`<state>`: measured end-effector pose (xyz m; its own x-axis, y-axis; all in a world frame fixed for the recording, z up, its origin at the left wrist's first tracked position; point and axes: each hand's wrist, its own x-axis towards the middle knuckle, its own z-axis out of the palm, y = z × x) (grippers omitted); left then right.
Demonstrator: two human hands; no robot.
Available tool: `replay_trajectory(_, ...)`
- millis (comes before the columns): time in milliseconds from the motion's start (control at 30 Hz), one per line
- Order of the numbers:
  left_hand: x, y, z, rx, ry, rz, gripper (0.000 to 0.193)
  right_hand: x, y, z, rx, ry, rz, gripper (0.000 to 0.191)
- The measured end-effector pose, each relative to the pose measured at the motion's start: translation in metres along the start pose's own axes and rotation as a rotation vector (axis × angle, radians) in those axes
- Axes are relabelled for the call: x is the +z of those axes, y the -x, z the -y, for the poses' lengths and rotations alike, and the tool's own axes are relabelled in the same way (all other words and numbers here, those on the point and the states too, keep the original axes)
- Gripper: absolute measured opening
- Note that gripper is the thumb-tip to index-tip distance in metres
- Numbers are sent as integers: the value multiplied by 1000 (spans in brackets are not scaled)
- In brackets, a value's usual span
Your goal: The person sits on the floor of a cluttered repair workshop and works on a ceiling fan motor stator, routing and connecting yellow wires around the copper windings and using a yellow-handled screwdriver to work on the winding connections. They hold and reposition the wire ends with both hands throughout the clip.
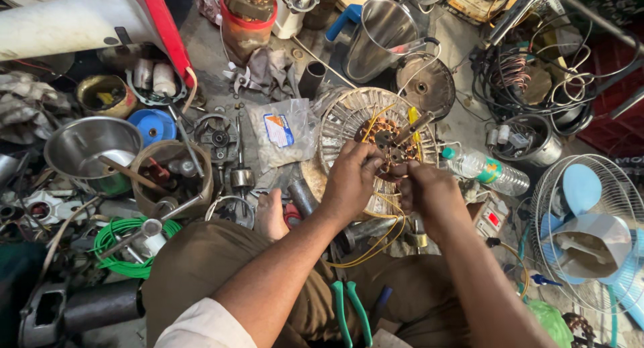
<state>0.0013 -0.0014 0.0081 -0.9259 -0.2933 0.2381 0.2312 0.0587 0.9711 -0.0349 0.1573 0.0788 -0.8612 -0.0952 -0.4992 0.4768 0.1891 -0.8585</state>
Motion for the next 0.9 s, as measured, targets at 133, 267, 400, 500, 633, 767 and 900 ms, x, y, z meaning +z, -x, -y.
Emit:
replay_trajectory(133, 2, -1, 0, -44, -26, 1, 9, 8, 21, 3, -1087, 1156, -350, 26)
replay_trajectory(267, 2, 0, 4, -9, -25, -17, 9, 9, 22, 3, -1219, 1248, -336, 16)
replay_trajectory(400, 1, -1, 3, 53, -48, -46, 9, 6, 4, -6, -514, 813, -280, 15)
replay_trajectory(500, -3, 2, 0, 72, 10, -108, 13, 11, 5, -19, -145, 75, -154, 25)
replay_trajectory(633, -17, 19, -1, 47, 62, -129, 19, 39, 42, -45, -553, 426, -270, 17)
replay_trajectory(767, -33, 49, -7, -59, 321, -177, 9, 76, 72, -54, -974, 569, -191, 26)
replay_trajectory(900, -46, 73, -30, -175, 602, -309, 21, 97, 91, -49, -906, 589, -192, 31)
